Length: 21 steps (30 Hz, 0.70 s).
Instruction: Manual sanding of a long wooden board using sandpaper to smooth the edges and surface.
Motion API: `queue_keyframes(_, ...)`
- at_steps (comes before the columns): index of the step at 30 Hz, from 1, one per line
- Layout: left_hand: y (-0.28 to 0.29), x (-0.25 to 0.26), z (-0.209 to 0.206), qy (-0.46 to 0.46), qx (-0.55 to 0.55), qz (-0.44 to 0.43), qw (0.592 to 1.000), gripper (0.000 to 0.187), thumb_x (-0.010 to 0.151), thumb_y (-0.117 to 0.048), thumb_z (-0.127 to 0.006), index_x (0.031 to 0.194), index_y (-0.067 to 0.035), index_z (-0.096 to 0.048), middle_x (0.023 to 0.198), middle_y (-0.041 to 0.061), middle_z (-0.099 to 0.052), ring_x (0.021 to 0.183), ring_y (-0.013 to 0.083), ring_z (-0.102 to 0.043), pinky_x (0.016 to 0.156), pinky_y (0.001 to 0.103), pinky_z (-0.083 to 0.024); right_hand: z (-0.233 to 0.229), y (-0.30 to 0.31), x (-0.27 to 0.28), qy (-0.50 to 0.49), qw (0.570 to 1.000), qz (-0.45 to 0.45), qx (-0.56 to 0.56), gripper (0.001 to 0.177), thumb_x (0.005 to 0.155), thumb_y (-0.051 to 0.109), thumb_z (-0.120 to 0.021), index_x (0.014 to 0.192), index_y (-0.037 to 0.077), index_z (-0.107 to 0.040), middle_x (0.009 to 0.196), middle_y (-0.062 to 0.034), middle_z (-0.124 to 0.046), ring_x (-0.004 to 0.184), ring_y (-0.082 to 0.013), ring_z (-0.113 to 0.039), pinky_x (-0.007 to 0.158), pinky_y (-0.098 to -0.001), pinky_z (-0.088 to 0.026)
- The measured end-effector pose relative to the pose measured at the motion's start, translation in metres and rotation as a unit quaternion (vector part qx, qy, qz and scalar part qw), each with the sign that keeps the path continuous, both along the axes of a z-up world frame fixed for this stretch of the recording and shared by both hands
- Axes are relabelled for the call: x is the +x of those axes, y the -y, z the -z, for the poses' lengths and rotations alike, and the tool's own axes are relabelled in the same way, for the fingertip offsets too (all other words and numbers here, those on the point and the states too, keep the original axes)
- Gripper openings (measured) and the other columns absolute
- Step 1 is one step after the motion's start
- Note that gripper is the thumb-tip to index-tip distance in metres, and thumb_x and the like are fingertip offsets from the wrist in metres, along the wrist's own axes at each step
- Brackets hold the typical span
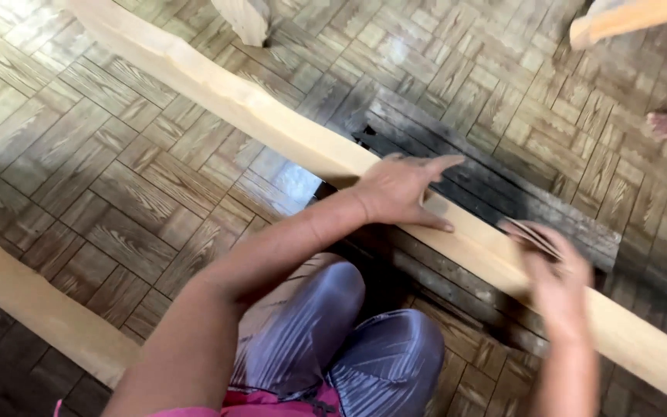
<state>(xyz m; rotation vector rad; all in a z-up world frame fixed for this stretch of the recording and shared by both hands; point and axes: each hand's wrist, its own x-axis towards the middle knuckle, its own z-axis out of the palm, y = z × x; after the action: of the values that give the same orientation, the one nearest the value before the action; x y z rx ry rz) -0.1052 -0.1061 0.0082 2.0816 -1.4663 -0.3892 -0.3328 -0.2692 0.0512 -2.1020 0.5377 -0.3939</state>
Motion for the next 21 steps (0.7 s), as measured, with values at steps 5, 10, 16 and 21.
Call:
queue_keyframes(5,-0.004,-0.002,0.012,-0.197,-0.161,-0.002,0.967,0.070,0.085,-0.063,-0.073,0.142,-0.030,-0.051,0.132,0.009,-0.072,0.129,0.0354,-0.065,0.108,0.050,-0.050,0.036,-0.026,0.074,0.100,0.995,-0.019,0.011,0.033,0.085,-0.002,-0.055,0.110,0.012,-0.072,0.099,-0.0077,-0.070,0.100,-0.0180,-0.064,0.099,-0.0351,-0.048)
queue_keyframes(10,0.010,0.001,0.043,-0.343,-0.291,-0.065,0.891,0.029,0.082,-0.043,-0.084,0.105,-0.025,-0.079,0.110,0.004,-0.079,0.118,0.0267,-0.070,0.102,0.040,-0.056,0.056,-0.048,0.107,0.180,0.978,-0.021,0.107,0.018,0.090,0.007,-0.059,0.108,0.010,-0.060,0.098,-0.0045,-0.065,0.097,-0.0125,-0.056,0.090,-0.0298,-0.045)
queue_keyframes(16,-0.026,0.018,0.040,-0.227,-0.374,-0.112,0.892,0.033,0.095,-0.044,-0.068,0.077,-0.015,-0.070,0.071,0.006,-0.070,0.077,0.0255,-0.072,0.071,0.039,-0.054,0.044,-0.058,0.094,0.082,0.997,-0.006,-0.015,0.028,0.098,0.007,-0.068,0.120,0.006,-0.050,0.114,-0.0128,-0.066,0.118,-0.0332,-0.066,0.091,-0.0512,-0.056)
queue_keyframes(21,-0.117,0.065,0.030,0.103,-0.350,-0.145,0.920,0.031,0.099,0.002,-0.054,0.125,0.004,-0.071,0.128,0.023,-0.071,0.124,0.0397,-0.064,0.110,0.049,-0.050,0.054,-0.048,0.056,-0.077,0.959,0.066,-0.263,0.054,0.104,0.046,-0.062,0.143,0.010,-0.055,0.129,-0.0175,-0.056,0.130,-0.0397,-0.050,0.121,-0.0558,-0.018)
